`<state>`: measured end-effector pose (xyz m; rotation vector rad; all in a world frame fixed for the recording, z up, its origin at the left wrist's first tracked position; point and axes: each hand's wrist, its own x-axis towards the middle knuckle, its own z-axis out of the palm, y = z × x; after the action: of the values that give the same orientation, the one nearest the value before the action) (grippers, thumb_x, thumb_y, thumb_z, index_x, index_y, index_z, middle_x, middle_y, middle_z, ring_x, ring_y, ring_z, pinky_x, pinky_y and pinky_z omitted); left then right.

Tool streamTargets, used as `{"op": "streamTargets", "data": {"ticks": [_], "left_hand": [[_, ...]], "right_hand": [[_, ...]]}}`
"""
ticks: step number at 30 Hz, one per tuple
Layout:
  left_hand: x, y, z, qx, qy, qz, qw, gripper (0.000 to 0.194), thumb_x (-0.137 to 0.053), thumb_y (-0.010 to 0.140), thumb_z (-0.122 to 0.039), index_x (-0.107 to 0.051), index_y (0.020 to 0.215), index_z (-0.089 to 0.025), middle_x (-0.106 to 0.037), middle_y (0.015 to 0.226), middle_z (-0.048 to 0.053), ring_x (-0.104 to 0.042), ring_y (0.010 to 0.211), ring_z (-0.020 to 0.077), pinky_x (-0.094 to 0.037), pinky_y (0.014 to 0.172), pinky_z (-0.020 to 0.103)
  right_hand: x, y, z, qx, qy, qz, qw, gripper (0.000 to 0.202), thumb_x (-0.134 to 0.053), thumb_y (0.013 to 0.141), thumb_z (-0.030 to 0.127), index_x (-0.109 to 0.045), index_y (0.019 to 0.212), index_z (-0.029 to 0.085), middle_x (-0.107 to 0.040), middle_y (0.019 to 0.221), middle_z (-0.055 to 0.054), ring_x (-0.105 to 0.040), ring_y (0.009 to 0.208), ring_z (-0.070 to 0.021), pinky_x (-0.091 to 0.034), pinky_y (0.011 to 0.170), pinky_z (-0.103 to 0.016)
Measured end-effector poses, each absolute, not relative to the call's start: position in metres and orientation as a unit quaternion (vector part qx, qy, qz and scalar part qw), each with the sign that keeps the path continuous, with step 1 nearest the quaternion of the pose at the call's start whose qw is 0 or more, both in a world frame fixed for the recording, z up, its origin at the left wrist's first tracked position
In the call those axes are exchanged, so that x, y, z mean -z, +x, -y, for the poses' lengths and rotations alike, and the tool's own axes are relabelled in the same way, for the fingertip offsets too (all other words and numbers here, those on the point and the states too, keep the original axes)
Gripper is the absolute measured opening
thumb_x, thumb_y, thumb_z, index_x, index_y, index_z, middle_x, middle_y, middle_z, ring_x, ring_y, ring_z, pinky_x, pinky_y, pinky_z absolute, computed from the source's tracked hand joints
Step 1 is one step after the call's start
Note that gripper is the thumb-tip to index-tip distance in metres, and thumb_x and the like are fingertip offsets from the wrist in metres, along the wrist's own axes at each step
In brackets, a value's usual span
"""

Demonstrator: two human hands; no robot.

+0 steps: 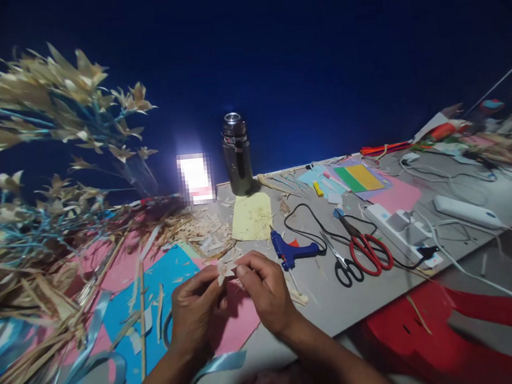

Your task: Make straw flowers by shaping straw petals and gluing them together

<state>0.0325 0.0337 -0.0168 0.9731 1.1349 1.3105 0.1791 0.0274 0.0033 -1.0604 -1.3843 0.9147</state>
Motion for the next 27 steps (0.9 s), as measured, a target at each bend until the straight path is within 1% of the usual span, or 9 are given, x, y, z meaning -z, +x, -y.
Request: {"op": "streamTargets", "data": {"ticks": [2, 4, 6, 10, 14, 17, 20, 23, 27], "left_hand": [[0.014, 0.031, -0.035, -0.553, 0.417, -0.485, 0.534, 0.009, -0.083, 0.072, -0.025, -0.079, 0.07, -0.018, -0.065, 0.056, -0.002, -0.053, 0.041, 0.0089, -0.044, 0.041, 0.02], [0.013, 0.031, -0.036, -0.547, 0.419, -0.486, 0.537, 0.008, -0.083, 0.07, -0.025, -0.079, 0.069, -0.018, -0.066, 0.057, -0.002, -0.054, 0.041, 0.0093, -0.044, 0.041, 0.02], [0.012, 0.03, -0.038, -0.534, 0.411, -0.483, 0.559, 0.008, -0.084, 0.069, -0.024, -0.08, 0.072, -0.018, -0.066, 0.054, -0.002, -0.054, 0.039, 0.01, -0.044, 0.04, 0.021], [0.013, 0.027, -0.04, -0.505, 0.391, -0.464, 0.615, 0.017, -0.085, 0.066, -0.024, -0.082, 0.082, -0.017, -0.066, 0.05, -0.002, -0.054, 0.036, 0.0114, -0.044, 0.038, 0.022], [0.015, 0.023, -0.043, -0.475, 0.398, -0.446, 0.646, 0.016, -0.086, 0.068, -0.028, -0.079, 0.073, -0.015, -0.064, 0.044, 0.0, -0.056, 0.035, 0.0135, -0.047, 0.039, 0.024], [0.017, 0.021, -0.043, -0.457, 0.397, -0.425, 0.673, 0.019, -0.087, 0.068, -0.03, -0.078, 0.07, -0.014, -0.063, 0.042, 0.0, -0.055, 0.034, 0.0132, -0.047, 0.039, 0.024], [0.018, 0.02, -0.043, -0.456, 0.373, -0.405, 0.699, 0.022, -0.09, 0.066, -0.032, -0.077, 0.068, -0.014, -0.061, 0.039, 0.0, -0.053, 0.032, 0.0118, -0.046, 0.039, 0.022], [0.02, 0.021, -0.044, -0.458, 0.34, -0.394, 0.72, 0.024, -0.092, 0.062, -0.031, -0.077, 0.066, -0.014, -0.062, 0.041, 0.0, -0.051, 0.031, 0.0097, -0.042, 0.036, 0.02], [0.02, 0.022, -0.045, -0.454, 0.314, -0.392, 0.736, 0.025, -0.094, 0.058, -0.03, -0.077, 0.064, -0.013, -0.068, 0.048, 0.003, -0.05, 0.032, 0.0074, -0.039, 0.035, 0.018]], "right_hand": [[-0.005, 0.18, -0.03, -0.417, -0.465, 0.571, 0.533, 0.031, -0.052, 0.099, 0.037, -0.063, 0.076, 0.019, -0.058, 0.07, 0.0, -0.054, 0.066, -0.0156, -0.043, 0.064, -0.028], [-0.005, 0.179, -0.032, -0.42, -0.482, 0.565, 0.521, 0.031, -0.057, 0.097, 0.038, -0.061, 0.073, 0.019, -0.057, 0.066, 0.001, -0.052, 0.063, -0.0148, -0.042, 0.062, -0.027], [-0.006, 0.179, -0.034, -0.409, -0.492, 0.57, 0.515, 0.028, -0.06, 0.093, 0.036, -0.061, 0.072, 0.019, -0.058, 0.066, 0.001, -0.052, 0.063, -0.0146, -0.042, 0.061, -0.027], [-0.013, 0.182, -0.036, -0.413, -0.489, 0.595, 0.487, 0.025, -0.059, 0.092, 0.033, -0.063, 0.072, 0.019, -0.06, 0.066, 0.001, -0.054, 0.062, -0.0141, -0.042, 0.06, -0.026], [-0.025, 0.188, -0.038, -0.375, -0.493, 0.648, 0.444, 0.025, -0.057, 0.09, 0.027, -0.061, 0.067, 0.019, -0.054, 0.06, 0.003, -0.048, 0.055, -0.0124, -0.037, 0.054, -0.025], [-0.033, 0.193, -0.04, -0.353, -0.491, 0.683, 0.41, 0.022, -0.057, 0.088, 0.024, -0.059, 0.067, 0.019, -0.055, 0.06, 0.003, -0.049, 0.057, -0.0126, -0.038, 0.056, -0.024], [-0.038, 0.196, -0.041, -0.354, -0.487, 0.694, 0.395, 0.02, -0.057, 0.089, 0.026, -0.061, 0.07, 0.019, -0.059, 0.064, 0.002, -0.053, 0.06, -0.0134, -0.04, 0.058, -0.025], [-0.038, 0.197, -0.042, -0.363, -0.47, 0.691, 0.412, 0.021, -0.056, 0.092, 0.026, -0.063, 0.073, 0.019, -0.06, 0.068, 0.001, -0.055, 0.063, -0.0141, -0.041, 0.061, -0.026], [-0.031, 0.195, -0.044, -0.405, -0.455, 0.664, 0.432, 0.029, -0.051, 0.099, 0.029, -0.064, 0.076, 0.019, -0.064, 0.072, 0.0, -0.06, 0.069, -0.0153, -0.045, 0.067, -0.027]]}}
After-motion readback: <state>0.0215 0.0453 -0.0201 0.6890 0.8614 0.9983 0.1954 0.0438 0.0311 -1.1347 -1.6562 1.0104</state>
